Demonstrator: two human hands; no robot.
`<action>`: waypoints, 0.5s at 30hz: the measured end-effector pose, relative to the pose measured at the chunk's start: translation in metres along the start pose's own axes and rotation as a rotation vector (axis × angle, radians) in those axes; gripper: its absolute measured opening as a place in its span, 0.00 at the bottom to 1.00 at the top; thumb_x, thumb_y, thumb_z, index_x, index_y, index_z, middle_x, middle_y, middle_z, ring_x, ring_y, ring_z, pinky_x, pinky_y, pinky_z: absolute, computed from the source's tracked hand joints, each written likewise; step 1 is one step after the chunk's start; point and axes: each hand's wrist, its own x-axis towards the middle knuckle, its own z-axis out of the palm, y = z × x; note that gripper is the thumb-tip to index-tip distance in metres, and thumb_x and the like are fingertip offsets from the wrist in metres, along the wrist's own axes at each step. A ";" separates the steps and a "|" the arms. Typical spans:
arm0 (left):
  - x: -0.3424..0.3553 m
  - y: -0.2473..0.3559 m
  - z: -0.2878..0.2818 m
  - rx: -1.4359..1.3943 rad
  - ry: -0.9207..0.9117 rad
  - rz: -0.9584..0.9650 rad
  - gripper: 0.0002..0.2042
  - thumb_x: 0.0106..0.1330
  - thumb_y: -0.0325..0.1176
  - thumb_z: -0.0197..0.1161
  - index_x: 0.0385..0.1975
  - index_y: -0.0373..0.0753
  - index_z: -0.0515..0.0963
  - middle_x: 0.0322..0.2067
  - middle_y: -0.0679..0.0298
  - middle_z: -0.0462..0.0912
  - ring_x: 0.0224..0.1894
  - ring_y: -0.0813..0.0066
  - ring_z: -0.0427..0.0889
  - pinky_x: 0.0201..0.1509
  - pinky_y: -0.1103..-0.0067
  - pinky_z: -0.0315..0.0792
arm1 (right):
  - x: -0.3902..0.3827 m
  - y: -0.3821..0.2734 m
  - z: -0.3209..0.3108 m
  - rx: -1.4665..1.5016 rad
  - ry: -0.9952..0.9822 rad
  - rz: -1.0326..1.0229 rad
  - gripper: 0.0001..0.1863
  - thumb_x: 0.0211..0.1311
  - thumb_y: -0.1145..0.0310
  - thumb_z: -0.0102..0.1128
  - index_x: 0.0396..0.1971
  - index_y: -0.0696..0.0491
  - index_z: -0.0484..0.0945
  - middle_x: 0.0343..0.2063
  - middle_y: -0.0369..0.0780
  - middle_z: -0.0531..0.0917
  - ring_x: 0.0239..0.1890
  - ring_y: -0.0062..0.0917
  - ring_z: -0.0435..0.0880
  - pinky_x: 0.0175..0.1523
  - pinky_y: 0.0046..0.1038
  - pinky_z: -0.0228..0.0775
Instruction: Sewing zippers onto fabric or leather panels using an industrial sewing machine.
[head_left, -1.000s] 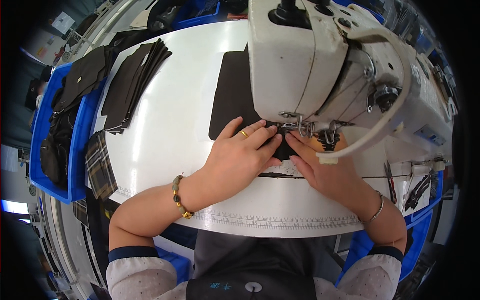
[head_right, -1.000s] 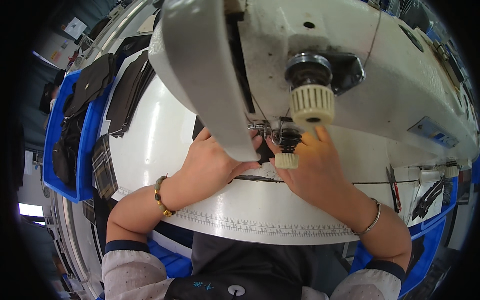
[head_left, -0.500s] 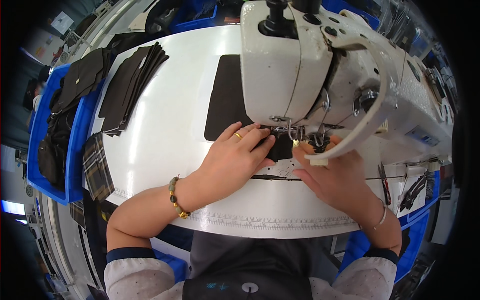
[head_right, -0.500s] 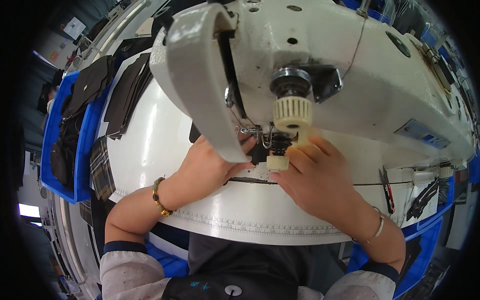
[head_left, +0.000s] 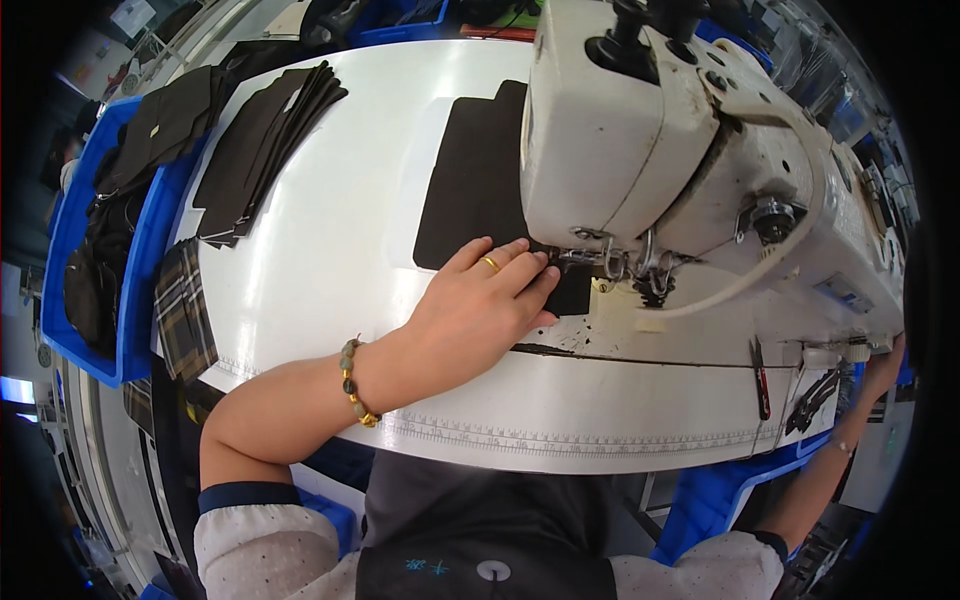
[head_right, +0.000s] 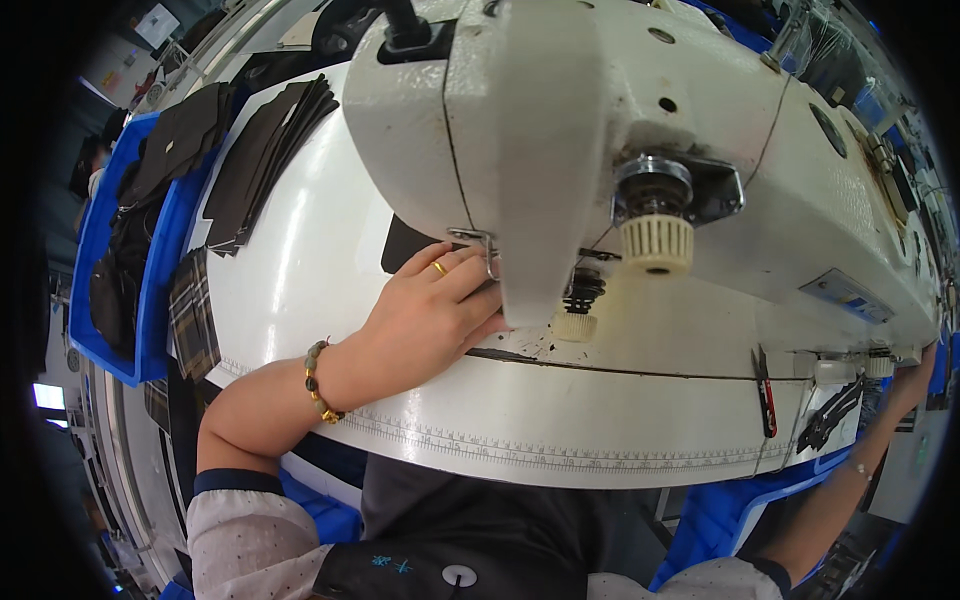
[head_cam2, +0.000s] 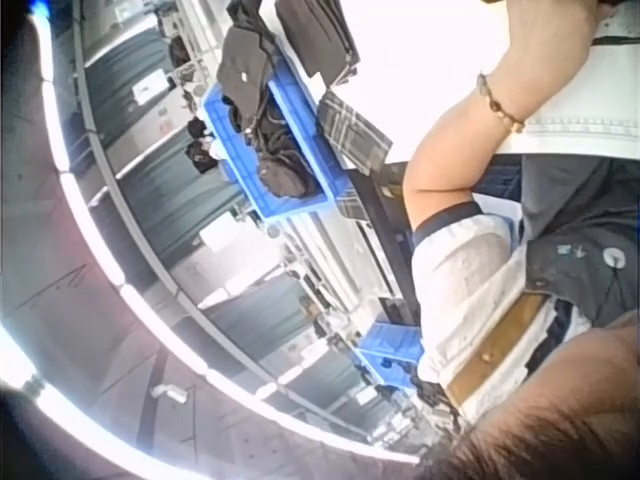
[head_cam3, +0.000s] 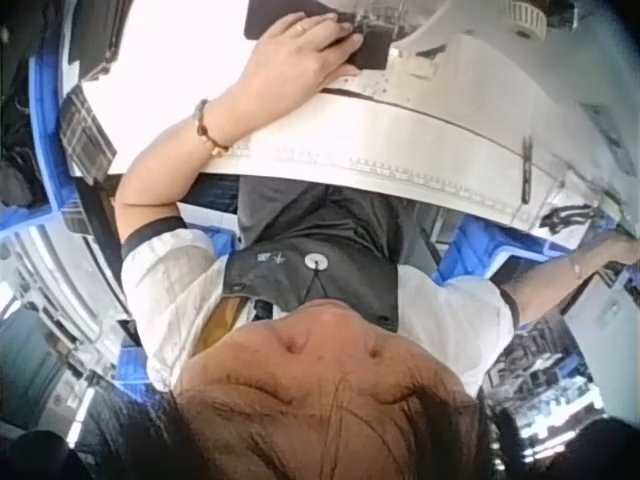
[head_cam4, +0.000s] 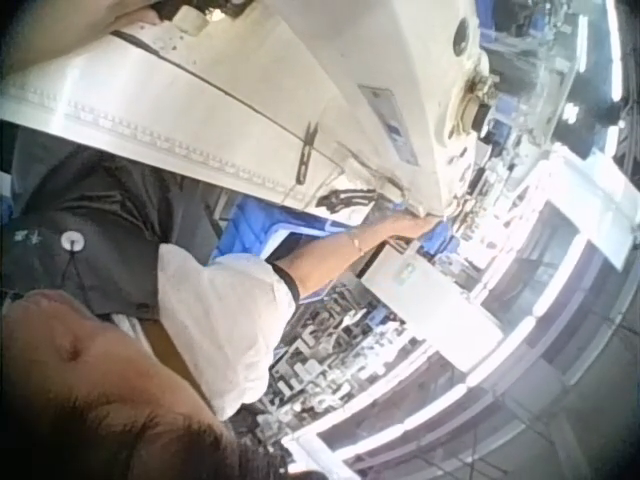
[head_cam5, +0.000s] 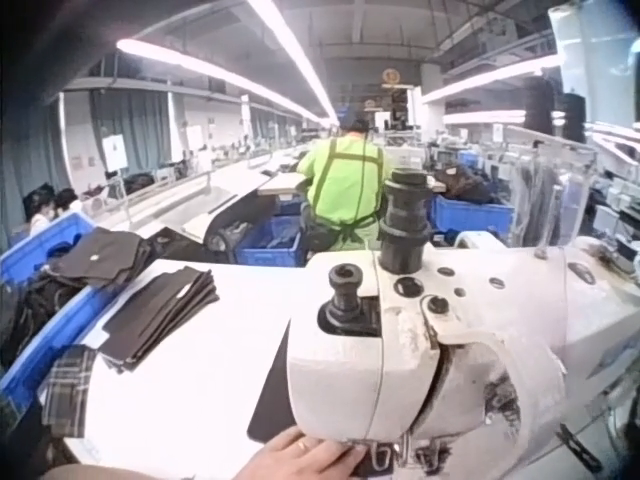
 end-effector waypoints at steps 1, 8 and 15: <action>0.001 0.000 0.001 -0.003 0.003 0.004 0.21 0.67 0.43 0.67 0.52 0.34 0.83 0.50 0.60 0.82 0.60 0.61 0.80 0.65 0.63 0.71 | -0.010 0.031 -0.017 -0.322 0.007 -0.233 0.26 0.81 0.57 0.43 0.66 0.59 0.73 0.62 0.44 0.79 0.64 0.32 0.78 0.69 0.35 0.67; -0.001 0.000 -0.003 -0.035 -0.005 -0.057 0.20 0.65 0.43 0.69 0.51 0.36 0.85 0.50 0.61 0.82 0.60 0.62 0.80 0.64 0.64 0.71 | -0.010 0.010 0.033 0.024 0.093 -0.055 0.27 0.81 0.56 0.46 0.68 0.60 0.70 0.63 0.44 0.78 0.63 0.33 0.79 0.68 0.36 0.69; 0.003 0.001 -0.003 -0.022 0.002 -0.038 0.20 0.65 0.44 0.69 0.50 0.37 0.85 0.49 0.63 0.82 0.59 0.63 0.81 0.64 0.64 0.71 | -0.009 0.004 0.031 0.337 0.164 0.078 0.24 0.80 0.59 0.47 0.65 0.60 0.74 0.62 0.43 0.79 0.61 0.33 0.80 0.67 0.37 0.71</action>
